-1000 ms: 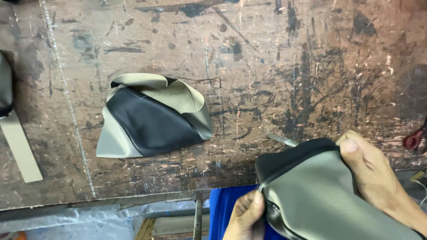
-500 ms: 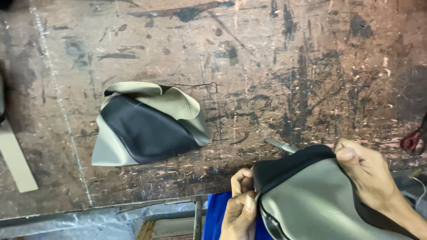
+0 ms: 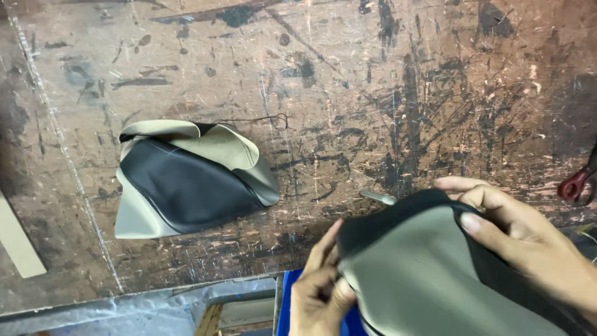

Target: The person fits a black and gray vinyl cover onto a foam headrest. They stretch the cover over the foam, pull and lace the edges together at the back, press the foam into the cover, and smooth the cover over the headrest surface before setting the finished headrest on the workbench.

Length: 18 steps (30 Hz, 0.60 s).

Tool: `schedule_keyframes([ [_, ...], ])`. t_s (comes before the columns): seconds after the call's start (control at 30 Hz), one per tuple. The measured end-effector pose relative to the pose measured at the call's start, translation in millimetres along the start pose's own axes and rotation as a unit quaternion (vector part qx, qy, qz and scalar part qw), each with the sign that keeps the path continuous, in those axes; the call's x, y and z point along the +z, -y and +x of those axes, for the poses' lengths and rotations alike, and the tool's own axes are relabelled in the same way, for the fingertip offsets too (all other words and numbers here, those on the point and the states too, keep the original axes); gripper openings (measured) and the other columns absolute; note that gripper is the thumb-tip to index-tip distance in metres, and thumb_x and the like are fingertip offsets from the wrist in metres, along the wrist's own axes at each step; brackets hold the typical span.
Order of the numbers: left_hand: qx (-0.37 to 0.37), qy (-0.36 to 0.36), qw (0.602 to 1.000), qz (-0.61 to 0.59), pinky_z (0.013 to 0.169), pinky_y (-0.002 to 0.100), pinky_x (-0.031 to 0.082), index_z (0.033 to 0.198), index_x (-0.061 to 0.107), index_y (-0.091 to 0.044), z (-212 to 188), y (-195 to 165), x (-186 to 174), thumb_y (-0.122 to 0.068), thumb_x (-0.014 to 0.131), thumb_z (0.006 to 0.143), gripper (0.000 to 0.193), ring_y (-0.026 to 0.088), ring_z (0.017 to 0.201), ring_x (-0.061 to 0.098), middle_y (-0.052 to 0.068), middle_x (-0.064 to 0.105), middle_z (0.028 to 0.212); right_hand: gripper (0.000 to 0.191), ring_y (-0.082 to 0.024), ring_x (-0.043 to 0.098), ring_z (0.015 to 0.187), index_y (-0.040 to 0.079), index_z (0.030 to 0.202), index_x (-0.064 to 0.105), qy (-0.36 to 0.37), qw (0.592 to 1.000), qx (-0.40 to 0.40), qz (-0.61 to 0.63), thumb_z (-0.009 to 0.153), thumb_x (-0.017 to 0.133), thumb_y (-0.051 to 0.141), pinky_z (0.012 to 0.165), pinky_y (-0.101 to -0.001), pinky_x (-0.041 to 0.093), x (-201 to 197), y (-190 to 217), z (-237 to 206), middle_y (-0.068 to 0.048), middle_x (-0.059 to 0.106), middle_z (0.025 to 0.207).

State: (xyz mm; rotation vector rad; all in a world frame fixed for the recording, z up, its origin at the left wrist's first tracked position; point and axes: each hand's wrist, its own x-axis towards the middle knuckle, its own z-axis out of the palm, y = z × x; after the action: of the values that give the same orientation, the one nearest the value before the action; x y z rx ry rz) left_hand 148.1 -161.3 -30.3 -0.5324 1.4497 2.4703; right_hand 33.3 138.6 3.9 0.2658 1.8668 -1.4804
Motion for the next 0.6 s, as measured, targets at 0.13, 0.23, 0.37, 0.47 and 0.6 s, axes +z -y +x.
schedule_keyframes([
  [0.13, -0.023, -0.047, 0.999, 0.004, 0.107, 0.041, 0.046, 0.088, 0.070, 0.013, 3.5, 21.0, -1.4, -0.030, 0.071, 0.096, 0.043, 0.033, 0.135, 0.059, 0.027, 0.056, 0.152, 0.020, -0.010, 0.062, 0.104, -0.001, 0.094, 0.067, -0.131, 0.988, 0.033, -0.072, 0.093, 0.063, 0.020, 0.091, -0.0271, 0.049, 14.1, -5.0, 3.2, -0.004, 0.072, 0.128],
  [0.23, -0.065, -0.062, 0.995, -0.046, 0.107, 0.038, 0.047, 0.091, 0.071, 0.014, 6.4, 43.6, -1.1, -0.020, 0.068, 0.099, 0.035, 0.028, 0.127, 0.062, 0.026, 0.064, 0.139, 0.019, -0.012, 0.059, 0.088, 0.002, 0.109, 0.069, -0.179, 0.971, 0.081, -0.137, 0.106, 0.066, 0.021, 0.077, -0.0295, 0.048, 7.0, -10.6, 12.1, -0.012, 0.070, 0.096],
  [0.37, -0.216, -0.028, 0.930, -0.297, 0.102, 0.041, 0.047, 0.113, 0.068, 0.011, 20.1, 67.2, 14.3, -0.017, 0.061, 0.109, 0.029, 0.028, 0.114, 0.061, 0.024, 0.064, 0.127, 0.026, -0.013, 0.059, 0.078, 0.001, 0.104, 0.070, -0.187, 0.965, 0.166, -0.082, 0.104, 0.059, 0.025, 0.069, -0.0318, 0.048, -2.0, -13.9, 30.6, -0.007, 0.070, 0.088],
  [0.47, -0.235, 0.033, 0.911, -0.337, 0.106, 0.044, 0.047, 0.128, 0.062, 0.006, 33.2, 61.8, 21.9, -0.021, 0.055, 0.108, 0.034, 0.028, 0.120, 0.061, 0.021, 0.064, 0.130, 0.030, -0.006, 0.059, 0.082, 0.002, 0.099, 0.071, -0.154, 0.978, 0.143, -0.009, 0.102, 0.055, 0.028, 0.074, -0.0256, 0.049, -2.1, -14.8, 36.0, 0.001, 0.068, 0.088],
  [0.6, -0.370, -0.086, 0.846, -0.374, 0.109, 0.042, 0.048, 0.133, 0.061, -0.002, 41.2, 38.5, 32.6, -0.042, 0.043, 0.098, 0.056, 0.025, 0.127, 0.064, 0.013, 0.070, 0.134, 0.033, -0.007, 0.058, 0.080, 0.003, 0.099, 0.067, -0.136, 0.966, 0.217, 0.040, 0.104, 0.050, 0.031, 0.071, -0.0272, 0.048, 1.0, -12.3, 34.2, 0.000, 0.065, 0.085],
])
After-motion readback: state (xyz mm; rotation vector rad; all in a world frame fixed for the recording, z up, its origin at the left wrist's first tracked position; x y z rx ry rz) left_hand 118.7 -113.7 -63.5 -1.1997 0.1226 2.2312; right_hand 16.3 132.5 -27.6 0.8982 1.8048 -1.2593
